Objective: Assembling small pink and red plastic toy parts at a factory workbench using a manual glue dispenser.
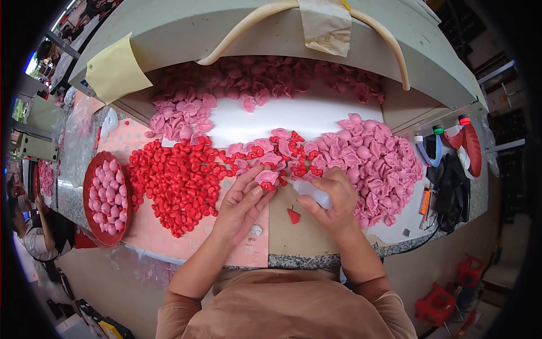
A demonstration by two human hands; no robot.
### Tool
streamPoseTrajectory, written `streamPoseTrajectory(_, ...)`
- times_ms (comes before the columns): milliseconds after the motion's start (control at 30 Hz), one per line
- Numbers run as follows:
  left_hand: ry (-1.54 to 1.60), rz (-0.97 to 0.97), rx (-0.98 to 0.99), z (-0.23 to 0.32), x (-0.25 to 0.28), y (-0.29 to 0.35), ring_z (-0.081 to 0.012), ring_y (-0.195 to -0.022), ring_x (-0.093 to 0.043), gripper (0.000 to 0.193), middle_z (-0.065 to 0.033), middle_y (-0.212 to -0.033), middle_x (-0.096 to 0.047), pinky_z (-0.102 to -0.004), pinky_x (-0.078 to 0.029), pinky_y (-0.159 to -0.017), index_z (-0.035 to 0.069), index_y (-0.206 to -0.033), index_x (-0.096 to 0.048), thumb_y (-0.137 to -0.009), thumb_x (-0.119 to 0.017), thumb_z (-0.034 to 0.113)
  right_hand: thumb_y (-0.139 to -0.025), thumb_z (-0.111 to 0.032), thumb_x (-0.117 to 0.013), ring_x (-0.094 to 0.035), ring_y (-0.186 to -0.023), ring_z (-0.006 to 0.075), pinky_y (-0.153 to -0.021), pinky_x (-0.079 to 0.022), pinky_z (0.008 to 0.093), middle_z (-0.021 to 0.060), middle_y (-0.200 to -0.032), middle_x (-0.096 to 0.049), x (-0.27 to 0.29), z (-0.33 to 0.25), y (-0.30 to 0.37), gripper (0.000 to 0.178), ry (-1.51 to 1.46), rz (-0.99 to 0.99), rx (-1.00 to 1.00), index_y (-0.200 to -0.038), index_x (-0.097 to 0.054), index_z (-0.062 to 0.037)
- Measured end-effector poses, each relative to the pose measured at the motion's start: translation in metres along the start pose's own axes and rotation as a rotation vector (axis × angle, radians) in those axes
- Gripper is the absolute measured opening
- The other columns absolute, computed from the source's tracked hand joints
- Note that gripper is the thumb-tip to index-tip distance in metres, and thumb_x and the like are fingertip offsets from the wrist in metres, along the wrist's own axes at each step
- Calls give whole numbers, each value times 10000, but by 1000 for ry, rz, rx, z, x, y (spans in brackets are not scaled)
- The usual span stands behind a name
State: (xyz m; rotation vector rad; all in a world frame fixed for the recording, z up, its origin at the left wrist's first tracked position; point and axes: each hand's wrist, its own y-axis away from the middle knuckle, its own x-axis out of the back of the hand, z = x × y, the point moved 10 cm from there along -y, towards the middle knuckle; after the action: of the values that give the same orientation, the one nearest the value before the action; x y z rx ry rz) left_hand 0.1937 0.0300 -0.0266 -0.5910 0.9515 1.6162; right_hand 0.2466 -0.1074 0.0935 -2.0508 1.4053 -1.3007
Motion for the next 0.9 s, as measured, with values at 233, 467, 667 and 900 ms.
streamPoseTrajectory(233, 6, 11, 3, 0, 2, 0, -156, -1122, -499, 439, -62, -1204, -508, -344, -377, -1026, 65, -1313, -389, -892, -507, 22, -669, -237, -784, -504, -573, 211, -484, -397, 294, 98, -740, -516, 0, -1, 0, 363, 7, -7, 5, -862, -572, -15)
streamPoseTrajectory(467, 3, 12, 3, 0, 2, 0, -157, -1126, -495, 437, -63, -1207, -504, -348, -373, -1030, 68, -1309, -396, -890, -509, 20, -667, -243, -785, -504, -564, 212, -477, -398, 296, 98, -736, -516, -1, -3, 0, 373, 15, -12, 29, -867, -566, -17)
streamPoseTrajectory(667, -11, 22, -13, 1, 3, 0, -151, -1142, -483, 444, -58, -1226, -490, -347, -367, -1033, 70, -1311, -395, -887, -511, 14, -667, -260, -784, -502, -556, 217, -478, -403, 298, 101, -739, -509, -5, -6, 2, 381, -3, -13, 48, -871, -572, -18)
streamPoseTrajectory(900, -10, 20, -14, 1, 4, 0, -150, -1141, -483, 448, -59, -1228, -492, -339, -370, -1029, 72, -1312, -396, -884, -508, 1, -656, -250, -791, -506, -571, 222, -487, -411, 301, 102, -745, -512, -6, -9, 1, 392, 3, -34, 60, -880, -572, -15)
